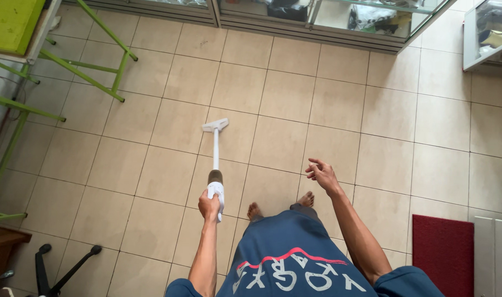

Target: The person vacuums the tiled floor around desks and display cabinets using a handheld vacuum cleaner.

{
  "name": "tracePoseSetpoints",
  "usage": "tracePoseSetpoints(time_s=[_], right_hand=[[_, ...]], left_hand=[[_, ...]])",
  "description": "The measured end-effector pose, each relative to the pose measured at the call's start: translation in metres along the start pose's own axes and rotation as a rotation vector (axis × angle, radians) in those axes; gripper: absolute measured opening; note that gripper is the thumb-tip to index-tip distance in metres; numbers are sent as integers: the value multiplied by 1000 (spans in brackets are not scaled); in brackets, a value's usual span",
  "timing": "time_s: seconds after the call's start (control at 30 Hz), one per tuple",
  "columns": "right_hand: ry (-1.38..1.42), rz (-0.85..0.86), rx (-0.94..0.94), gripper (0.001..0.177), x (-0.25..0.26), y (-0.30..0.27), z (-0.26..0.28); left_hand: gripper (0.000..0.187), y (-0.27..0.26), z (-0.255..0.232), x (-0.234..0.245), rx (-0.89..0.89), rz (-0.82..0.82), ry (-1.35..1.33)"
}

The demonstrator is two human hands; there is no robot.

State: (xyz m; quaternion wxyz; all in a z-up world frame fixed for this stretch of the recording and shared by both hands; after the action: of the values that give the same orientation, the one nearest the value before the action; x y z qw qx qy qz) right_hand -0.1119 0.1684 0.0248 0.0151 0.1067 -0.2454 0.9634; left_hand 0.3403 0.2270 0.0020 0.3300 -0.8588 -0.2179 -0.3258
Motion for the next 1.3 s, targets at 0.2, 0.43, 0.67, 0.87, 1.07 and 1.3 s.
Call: tracePoseSetpoints(time_s=[0.2, 0.43, 0.67, 0.87, 1.07, 1.3], right_hand=[[4, 18, 8, 44, -27, -8, -4], [-8, 20, 10, 43, -45, -15, -7], [24, 5, 14, 44, -44, -29, -12], [20, -44, 10, 44, -33, -46, -21], [33, -124, -12, 43, -17, -66, -29], [54, -185, -23, 43, 1, -89, -43]], left_hand=[[50, 1, 24, 13, 75, 18, -73], [53, 5, 38, 27, -8, 29, -10], [47, -2, 35, 11, -93, 186, 47], [53, -8, 20, -15, -240, 269, 93], [53, -13, 1, -41, -385, 417, 190], [54, -35, -19, -73, -564, 557, 276]])
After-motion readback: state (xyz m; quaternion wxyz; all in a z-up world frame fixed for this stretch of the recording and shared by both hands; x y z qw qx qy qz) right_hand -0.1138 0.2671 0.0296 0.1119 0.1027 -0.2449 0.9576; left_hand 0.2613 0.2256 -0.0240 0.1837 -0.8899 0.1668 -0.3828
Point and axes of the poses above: each hand's wrist, its own y-axis towards the middle knuckle, its own x-axis out of the back of the hand, z = x × y, the point moved 3 cm from there along y, towards the middle knuckle, and after that the axes turned 3 degrees about x, right-handed, at the moved point
